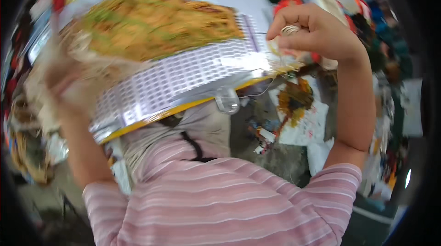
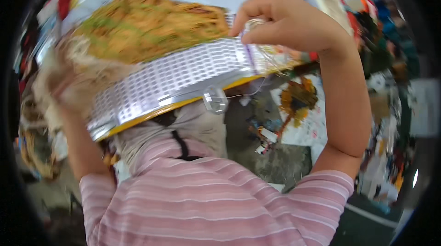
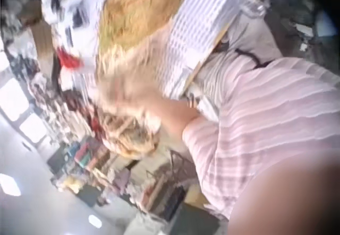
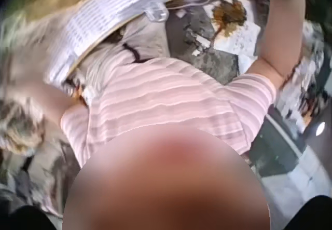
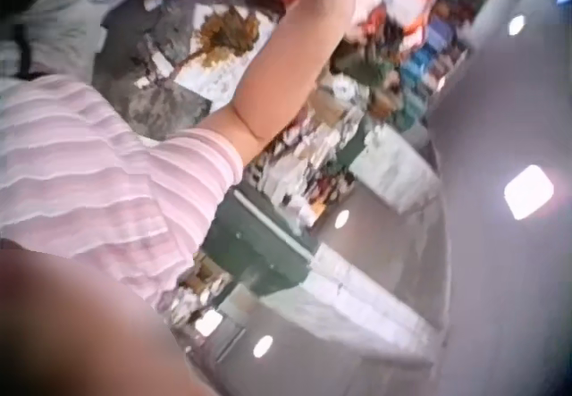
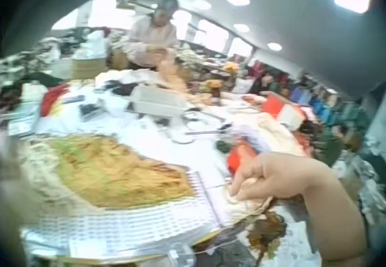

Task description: Sorting colored embroidery threads by pulling bundles through a numbered template on a workbench.

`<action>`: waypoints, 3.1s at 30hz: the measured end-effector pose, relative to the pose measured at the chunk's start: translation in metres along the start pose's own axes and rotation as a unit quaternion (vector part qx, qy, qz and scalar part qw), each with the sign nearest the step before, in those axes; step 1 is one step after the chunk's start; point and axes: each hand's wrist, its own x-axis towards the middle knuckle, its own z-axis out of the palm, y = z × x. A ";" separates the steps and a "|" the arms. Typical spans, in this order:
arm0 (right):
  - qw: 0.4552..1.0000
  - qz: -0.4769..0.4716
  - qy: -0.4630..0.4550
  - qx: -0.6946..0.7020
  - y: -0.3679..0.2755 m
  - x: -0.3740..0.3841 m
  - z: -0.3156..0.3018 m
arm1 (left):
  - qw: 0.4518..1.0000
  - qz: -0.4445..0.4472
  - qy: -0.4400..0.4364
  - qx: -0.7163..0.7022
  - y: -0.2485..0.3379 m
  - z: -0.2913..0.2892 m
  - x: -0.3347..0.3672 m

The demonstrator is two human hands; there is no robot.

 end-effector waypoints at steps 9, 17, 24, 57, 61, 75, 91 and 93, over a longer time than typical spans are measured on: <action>0.982 -0.099 -0.100 0.129 -0.079 0.106 0.060 | 0.826 -0.329 -0.403 -0.217 0.108 0.132 -0.023; 0.958 0.044 0.099 0.264 -0.018 0.090 0.061 | 0.893 -0.313 -0.261 -0.189 0.097 0.078 0.005; 0.915 0.006 0.119 0.386 0.054 0.038 0.022 | 0.924 -0.306 -0.106 -0.204 0.102 0.023 0.057; 0.918 0.052 0.346 0.185 0.071 0.192 0.252 | 0.827 -0.434 -0.193 0.301 0.026 0.171 -0.015; 0.897 -0.060 0.419 0.130 0.068 0.183 0.267 | 0.841 -0.420 -0.216 0.264 -0.010 0.154 -0.010; 0.924 -0.095 0.368 -0.048 0.083 0.175 0.240 | 0.910 -0.385 0.010 -0.150 0.030 0.097 0.018; 0.910 -0.161 0.378 -0.057 0.094 0.189 0.248 | 0.938 -0.291 -0.103 0.155 0.042 0.102 0.000; 0.908 -0.148 0.384 -0.080 0.093 0.188 0.248 | 0.955 -0.263 -0.040 0.131 0.054 0.035 0.034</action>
